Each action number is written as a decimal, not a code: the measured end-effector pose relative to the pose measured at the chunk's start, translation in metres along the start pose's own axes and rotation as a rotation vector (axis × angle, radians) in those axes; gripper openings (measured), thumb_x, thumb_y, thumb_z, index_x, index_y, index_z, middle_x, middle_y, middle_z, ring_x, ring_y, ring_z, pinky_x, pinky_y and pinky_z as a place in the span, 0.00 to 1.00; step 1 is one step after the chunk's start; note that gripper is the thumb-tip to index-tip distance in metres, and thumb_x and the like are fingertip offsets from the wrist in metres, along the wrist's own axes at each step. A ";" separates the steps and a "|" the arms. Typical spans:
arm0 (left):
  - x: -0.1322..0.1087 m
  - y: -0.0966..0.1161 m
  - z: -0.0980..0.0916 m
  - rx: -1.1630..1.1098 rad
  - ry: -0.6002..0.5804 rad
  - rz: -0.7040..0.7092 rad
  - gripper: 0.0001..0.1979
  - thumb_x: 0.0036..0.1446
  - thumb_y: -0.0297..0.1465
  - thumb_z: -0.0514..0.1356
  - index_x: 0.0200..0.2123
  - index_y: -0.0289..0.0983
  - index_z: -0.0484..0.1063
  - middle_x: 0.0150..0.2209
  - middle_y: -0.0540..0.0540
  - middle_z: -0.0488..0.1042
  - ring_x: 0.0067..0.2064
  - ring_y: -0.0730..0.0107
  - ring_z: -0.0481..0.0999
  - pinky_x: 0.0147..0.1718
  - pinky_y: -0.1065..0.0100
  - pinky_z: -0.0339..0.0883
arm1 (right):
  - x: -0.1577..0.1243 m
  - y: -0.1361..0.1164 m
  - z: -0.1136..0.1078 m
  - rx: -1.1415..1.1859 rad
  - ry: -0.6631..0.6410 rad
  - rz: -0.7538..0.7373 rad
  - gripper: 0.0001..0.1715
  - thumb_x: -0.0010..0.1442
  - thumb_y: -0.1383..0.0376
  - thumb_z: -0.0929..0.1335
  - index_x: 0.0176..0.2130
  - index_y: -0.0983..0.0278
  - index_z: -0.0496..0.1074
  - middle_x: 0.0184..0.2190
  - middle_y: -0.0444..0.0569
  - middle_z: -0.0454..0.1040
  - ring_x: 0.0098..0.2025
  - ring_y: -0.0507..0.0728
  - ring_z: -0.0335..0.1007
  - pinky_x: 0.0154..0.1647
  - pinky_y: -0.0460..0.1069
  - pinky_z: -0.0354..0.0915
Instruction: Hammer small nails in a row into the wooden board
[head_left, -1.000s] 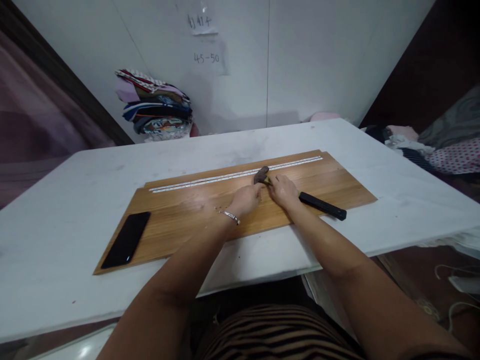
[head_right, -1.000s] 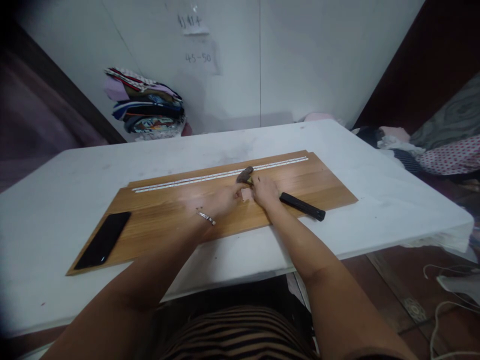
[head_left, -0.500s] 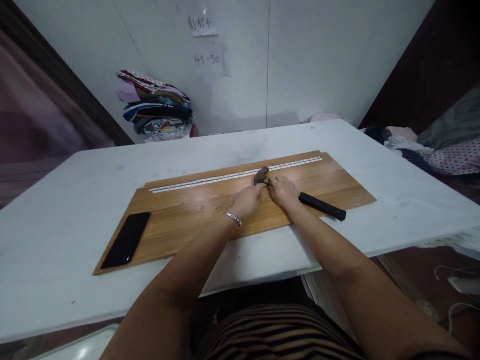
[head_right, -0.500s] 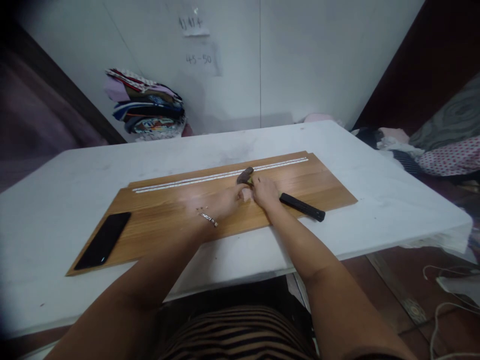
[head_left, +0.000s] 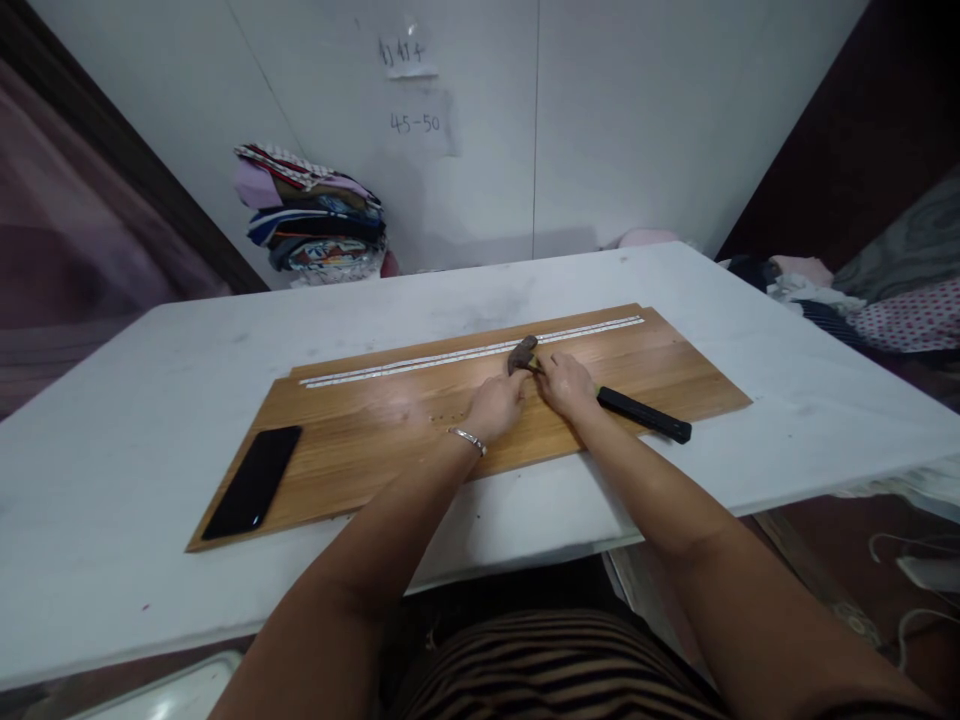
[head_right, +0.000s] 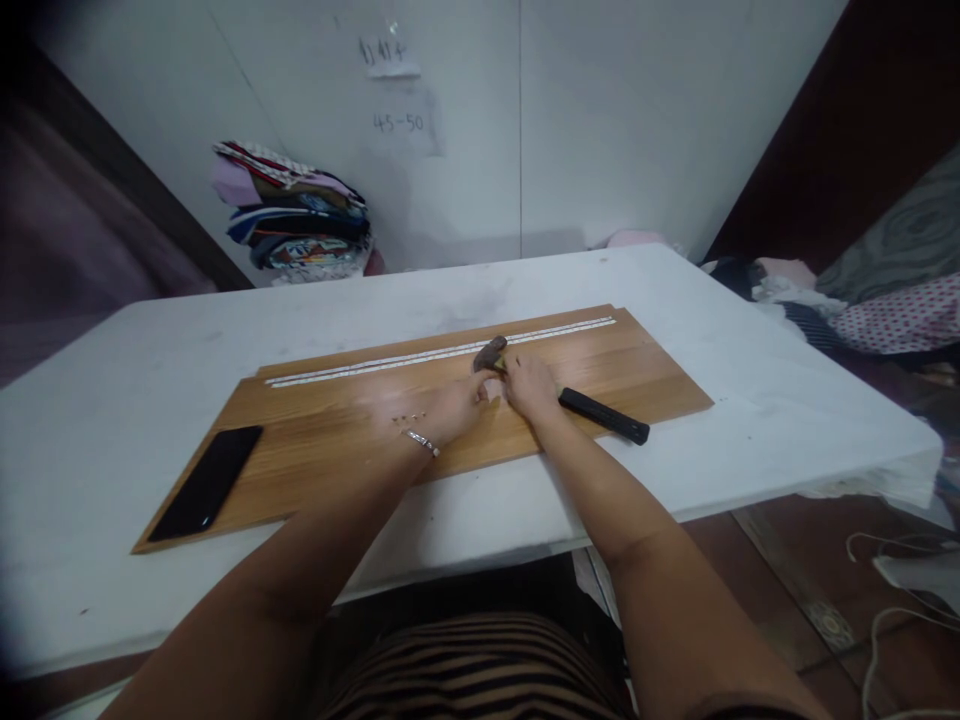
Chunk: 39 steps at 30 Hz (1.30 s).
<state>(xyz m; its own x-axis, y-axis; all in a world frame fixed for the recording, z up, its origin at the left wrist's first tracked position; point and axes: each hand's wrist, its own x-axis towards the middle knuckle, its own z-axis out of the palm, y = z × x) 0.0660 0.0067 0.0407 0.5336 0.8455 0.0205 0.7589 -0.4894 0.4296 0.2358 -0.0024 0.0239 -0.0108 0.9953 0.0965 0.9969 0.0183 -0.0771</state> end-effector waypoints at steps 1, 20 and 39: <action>0.000 0.000 0.000 0.011 -0.002 0.007 0.24 0.61 0.23 0.57 0.59 0.42 0.73 0.42 0.44 0.81 0.42 0.64 0.79 0.47 0.65 0.69 | 0.000 0.000 0.000 -0.003 0.002 0.000 0.21 0.73 0.60 0.58 0.59 0.63 0.69 0.53 0.60 0.74 0.53 0.65 0.68 0.49 0.54 0.61; -0.005 -0.001 0.006 0.046 0.062 0.020 0.24 0.61 0.24 0.57 0.60 0.42 0.72 0.47 0.43 0.80 0.48 0.61 0.77 0.53 0.61 0.69 | -0.001 -0.001 -0.002 0.000 0.005 0.010 0.21 0.74 0.60 0.58 0.59 0.62 0.69 0.52 0.59 0.75 0.53 0.64 0.69 0.50 0.54 0.62; -0.064 -0.122 -0.050 0.163 0.366 -0.420 0.22 0.65 0.33 0.52 0.59 0.32 0.72 0.60 0.33 0.75 0.61 0.49 0.73 0.61 0.53 0.64 | 0.000 -0.002 -0.008 -0.060 -0.040 0.000 0.21 0.74 0.60 0.58 0.59 0.64 0.68 0.53 0.61 0.74 0.53 0.64 0.71 0.49 0.54 0.64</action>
<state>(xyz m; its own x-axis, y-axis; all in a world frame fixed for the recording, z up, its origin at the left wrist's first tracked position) -0.0798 0.0231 0.0318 0.0322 0.9790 0.2014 0.9407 -0.0978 0.3247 0.2343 -0.0037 0.0322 -0.0131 0.9983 0.0569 0.9998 0.0141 -0.0174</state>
